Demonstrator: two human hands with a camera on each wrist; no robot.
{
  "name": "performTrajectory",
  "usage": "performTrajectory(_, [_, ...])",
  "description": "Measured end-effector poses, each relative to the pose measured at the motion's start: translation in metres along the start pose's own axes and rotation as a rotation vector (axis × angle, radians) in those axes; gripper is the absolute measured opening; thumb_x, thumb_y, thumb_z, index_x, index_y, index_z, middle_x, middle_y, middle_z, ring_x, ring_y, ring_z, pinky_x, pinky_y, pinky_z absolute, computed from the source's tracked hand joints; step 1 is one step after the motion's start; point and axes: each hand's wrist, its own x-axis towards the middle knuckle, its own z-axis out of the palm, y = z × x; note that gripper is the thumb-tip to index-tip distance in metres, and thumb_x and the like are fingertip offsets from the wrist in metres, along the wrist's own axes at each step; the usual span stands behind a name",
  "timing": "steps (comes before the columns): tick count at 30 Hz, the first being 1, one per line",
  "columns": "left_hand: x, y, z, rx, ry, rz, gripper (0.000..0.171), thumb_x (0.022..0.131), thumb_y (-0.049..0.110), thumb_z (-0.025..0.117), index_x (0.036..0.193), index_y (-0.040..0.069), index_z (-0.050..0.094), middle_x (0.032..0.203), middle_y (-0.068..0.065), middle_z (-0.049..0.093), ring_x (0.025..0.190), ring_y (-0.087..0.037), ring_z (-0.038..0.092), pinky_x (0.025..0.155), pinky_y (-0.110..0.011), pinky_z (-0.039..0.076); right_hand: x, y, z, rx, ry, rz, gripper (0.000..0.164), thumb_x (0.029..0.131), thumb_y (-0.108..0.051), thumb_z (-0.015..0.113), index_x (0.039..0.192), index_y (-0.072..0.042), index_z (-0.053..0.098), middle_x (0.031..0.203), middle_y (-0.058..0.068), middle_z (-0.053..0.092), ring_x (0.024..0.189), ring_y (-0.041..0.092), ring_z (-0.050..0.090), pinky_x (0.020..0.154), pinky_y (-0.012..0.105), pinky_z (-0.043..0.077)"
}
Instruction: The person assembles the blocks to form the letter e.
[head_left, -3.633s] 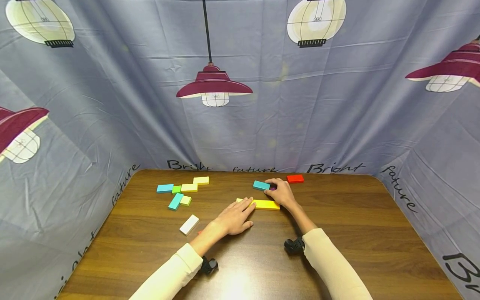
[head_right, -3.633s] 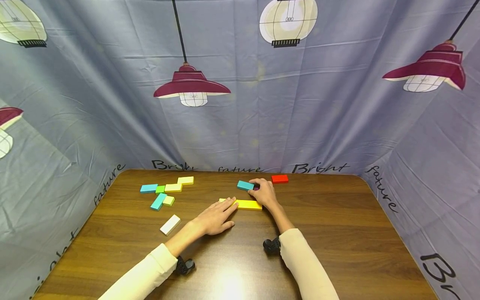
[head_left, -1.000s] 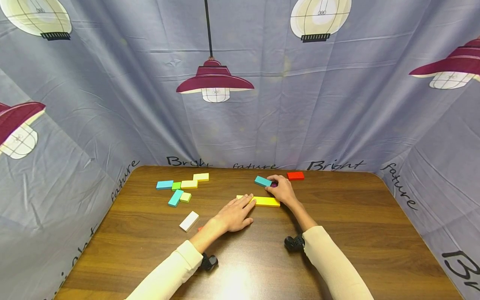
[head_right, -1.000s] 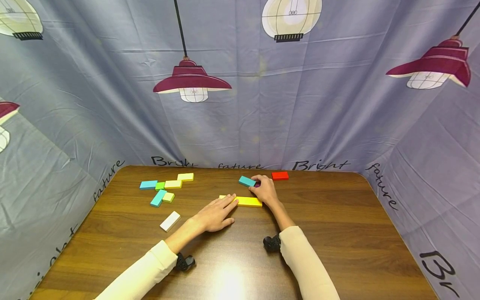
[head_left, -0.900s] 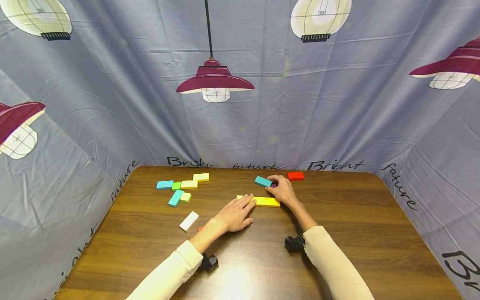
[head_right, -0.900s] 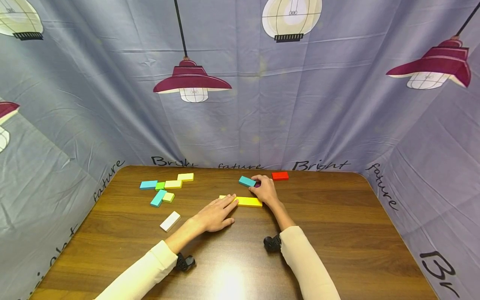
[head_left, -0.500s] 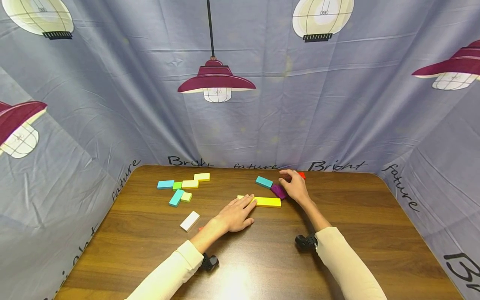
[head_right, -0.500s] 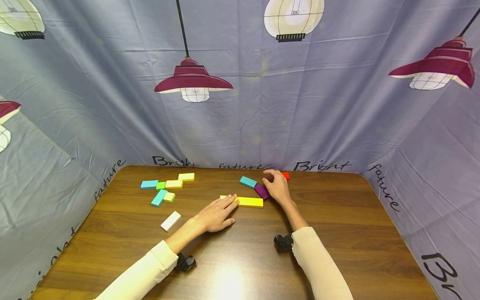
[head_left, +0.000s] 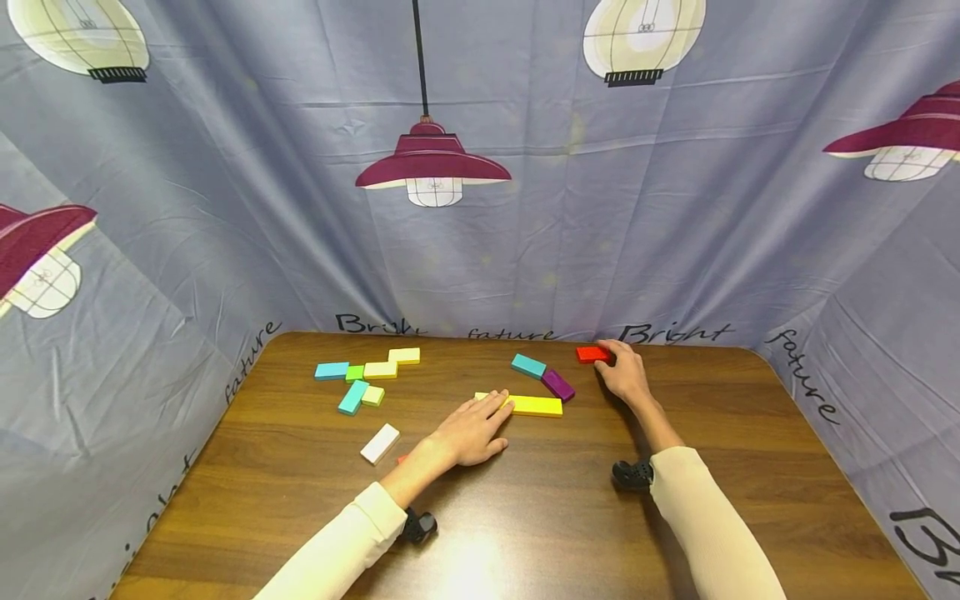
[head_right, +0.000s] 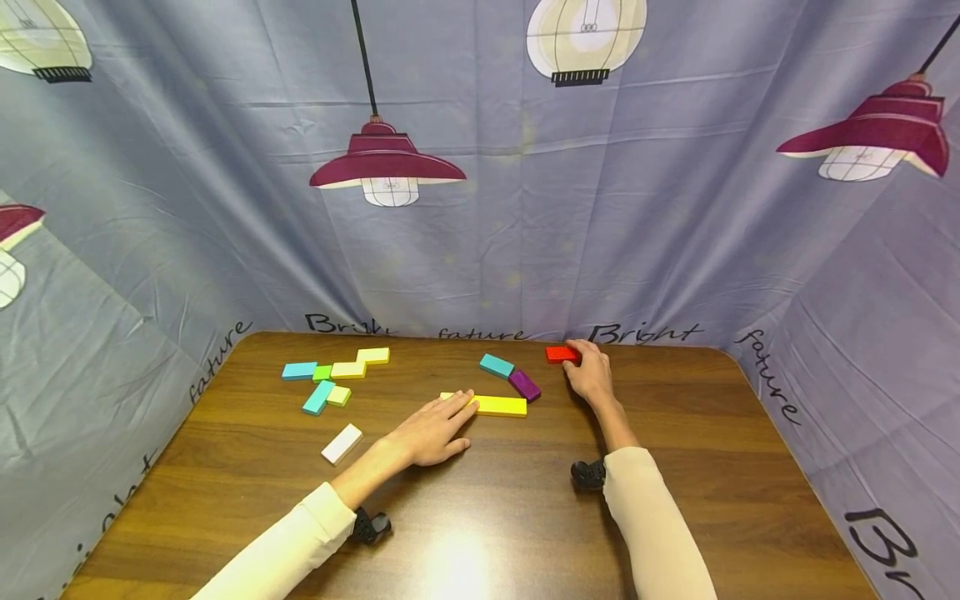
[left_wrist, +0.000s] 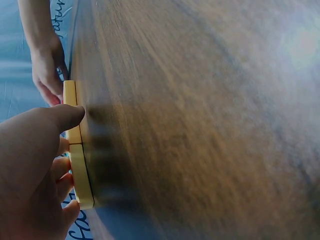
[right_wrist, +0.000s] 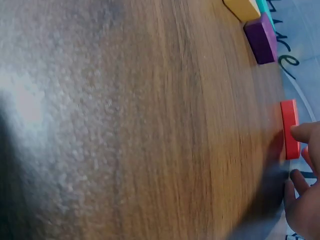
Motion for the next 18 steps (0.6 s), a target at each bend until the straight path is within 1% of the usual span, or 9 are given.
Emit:
performTrajectory(2, [-0.0005, 0.0006, -0.0004, -0.002, -0.003, 0.000, 0.065, 0.105, 0.040, 0.048, 0.159, 0.012, 0.027, 0.164, -0.008, 0.020, 0.149, -0.021, 0.019, 0.119, -0.039, 0.019, -0.0003, 0.0020, -0.0004, -0.015, -0.012, 0.001, 0.047, 0.096, -0.007, 0.062, 0.140, 0.005, 0.052, 0.146, 0.029, 0.042, 0.132, 0.053, 0.034, 0.111, 0.058, 0.026])
performTrajectory(8, [-0.0010, 0.0007, -0.0006, -0.006, -0.005, -0.003, 0.064, 0.105, 0.040, 0.048, 0.159, 0.012, 0.027, 0.164, -0.008, 0.020, 0.149, -0.021, 0.019, 0.119, -0.039, 0.018, 0.0012, 0.0064, 0.0000, -0.055, 0.003, -0.021, 0.045, 0.095, -0.007, 0.063, 0.137, 0.005, 0.056, 0.141, 0.030, 0.047, 0.130, 0.051, 0.040, 0.109, 0.057, 0.030])
performTrajectory(14, [-0.0002, -0.0001, 0.0005, -0.003, -0.002, -0.008, 0.065, 0.105, 0.040, 0.048, 0.159, 0.012, 0.026, 0.164, -0.008, 0.020, 0.149, -0.021, 0.019, 0.119, -0.039, 0.018, 0.0010, 0.0080, -0.0005, -0.065, -0.003, -0.019, 0.041, 0.095, -0.007, 0.065, 0.133, 0.005, 0.059, 0.135, 0.030, 0.049, 0.126, 0.048, 0.044, 0.105, 0.058, 0.034])
performTrajectory(18, [0.0002, 0.0000, 0.0009, 0.000, -0.001, -0.008, 0.065, 0.105, 0.041, 0.048, 0.159, 0.012, 0.027, 0.164, -0.008, 0.020, 0.149, -0.021, 0.019, 0.119, -0.039, 0.018, 0.0017, 0.0069, -0.0005, -0.053, -0.005, -0.031, 0.039, 0.094, -0.008, 0.067, 0.130, 0.006, 0.061, 0.132, 0.030, 0.052, 0.123, 0.047, 0.047, 0.104, 0.058, 0.036])
